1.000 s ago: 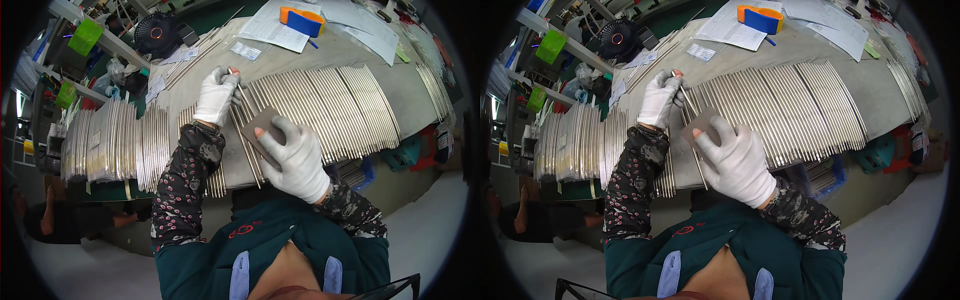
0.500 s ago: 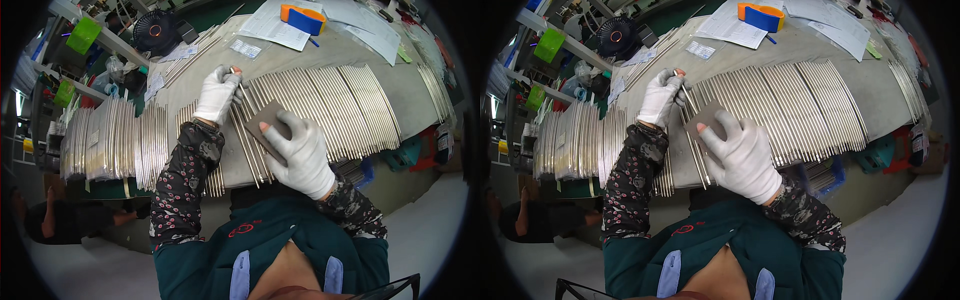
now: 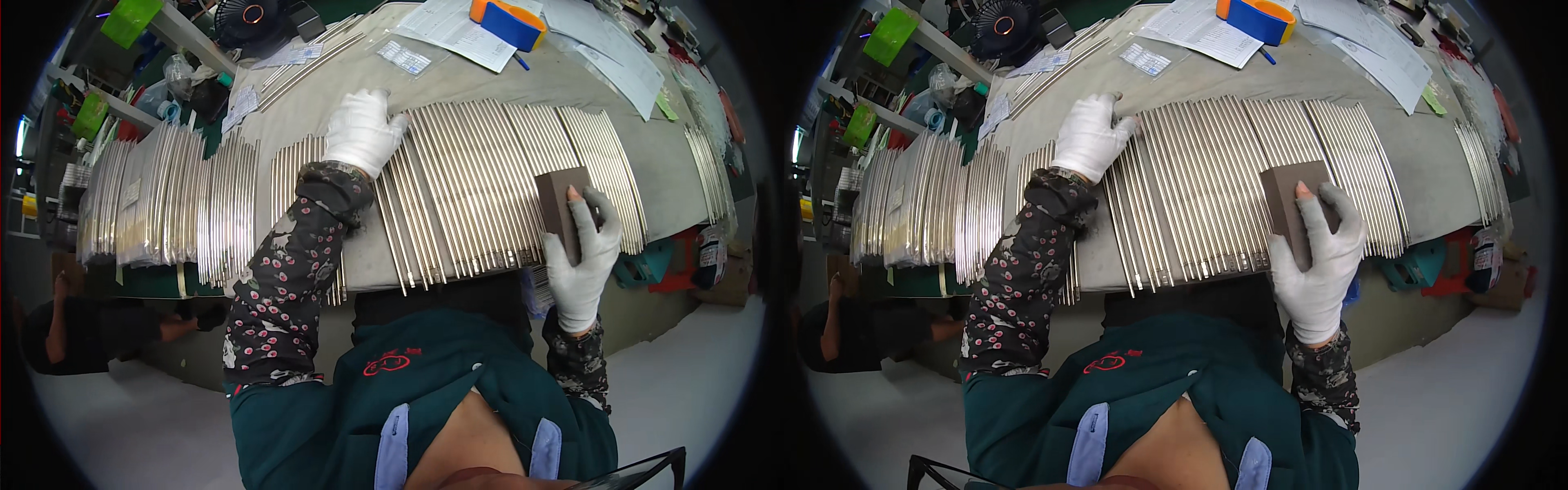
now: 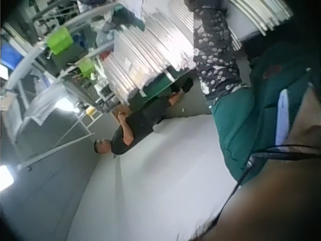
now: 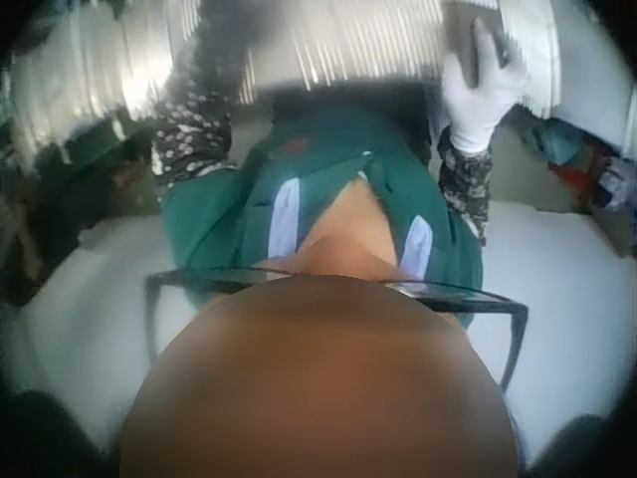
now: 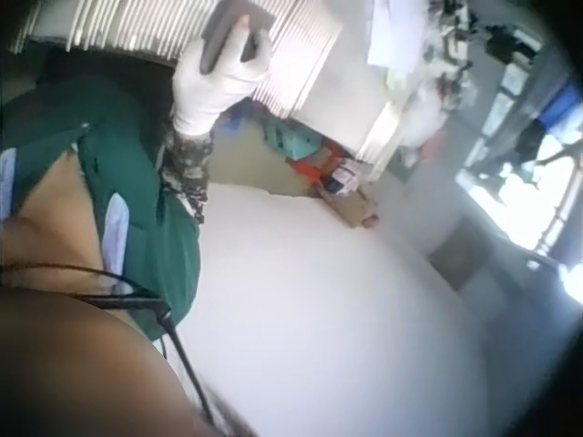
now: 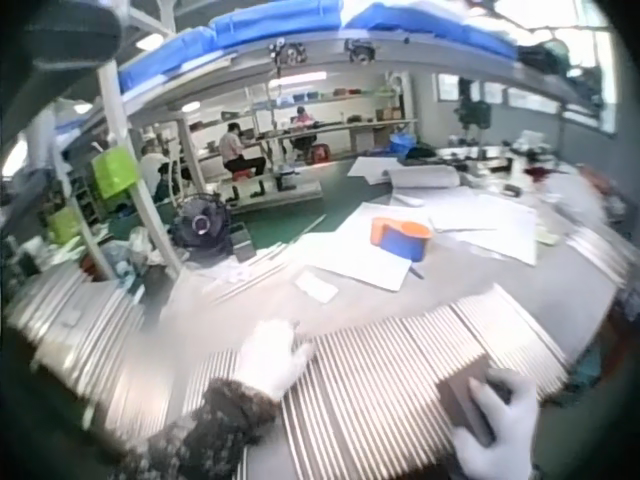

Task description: Sanding the ends of a group of metal rods and then bundling them together.

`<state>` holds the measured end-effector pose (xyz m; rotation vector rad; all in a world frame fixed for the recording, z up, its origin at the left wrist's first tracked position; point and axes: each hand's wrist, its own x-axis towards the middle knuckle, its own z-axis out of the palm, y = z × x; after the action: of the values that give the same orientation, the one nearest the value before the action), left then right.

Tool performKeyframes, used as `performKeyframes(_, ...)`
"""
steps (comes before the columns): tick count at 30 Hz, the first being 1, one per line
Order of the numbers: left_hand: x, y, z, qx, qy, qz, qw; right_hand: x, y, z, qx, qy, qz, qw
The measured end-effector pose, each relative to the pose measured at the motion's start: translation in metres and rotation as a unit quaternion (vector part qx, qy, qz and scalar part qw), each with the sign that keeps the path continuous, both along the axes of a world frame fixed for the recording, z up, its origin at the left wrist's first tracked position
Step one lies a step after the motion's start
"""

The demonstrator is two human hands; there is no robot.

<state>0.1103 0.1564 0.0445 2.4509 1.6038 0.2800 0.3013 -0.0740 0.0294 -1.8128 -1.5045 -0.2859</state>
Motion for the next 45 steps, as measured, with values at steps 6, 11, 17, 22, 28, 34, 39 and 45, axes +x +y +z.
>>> performKeyframes(6,-0.061,-0.048,-0.011,0.065,0.071,-0.287,0.953,0.023,-0.034,-0.008,-0.003,0.008,-0.031,0.999)
performKeyframes(11,-0.063,-0.091,-0.024,0.01,0.114,-0.302,0.947,0.022,-0.034,-0.013,-0.016,0.024,-0.03,0.999)
performKeyframes(17,-0.015,-0.151,-0.024,-0.068,0.006,-0.437,0.897,0.016,-0.03,-0.008,-0.009,0.034,-0.011,0.999)
performKeyframes(22,-0.009,-0.153,-0.04,-0.01,-0.051,-0.468,0.882,0.028,-0.035,-0.009,-0.01,0.033,-0.016,0.999)
performKeyframes(28,-0.005,-0.149,-0.047,0.086,-0.155,-0.454,0.873,0.033,-0.038,-0.01,-0.014,0.029,-0.041,0.999)
performKeyframes(34,0.003,-0.156,-0.029,0.026,-0.073,-0.464,0.883,0.03,-0.034,-0.008,-0.016,0.025,-0.049,0.998)
performKeyframes(39,0.002,-0.157,-0.032,-0.017,-0.008,-0.468,0.884,0.032,-0.037,-0.012,-0.012,0.022,-0.04,0.999)
performKeyframes(45,-0.011,-0.159,-0.029,-0.02,-0.002,-0.458,0.889,0.035,-0.04,-0.015,-0.016,0.025,-0.044,0.999)
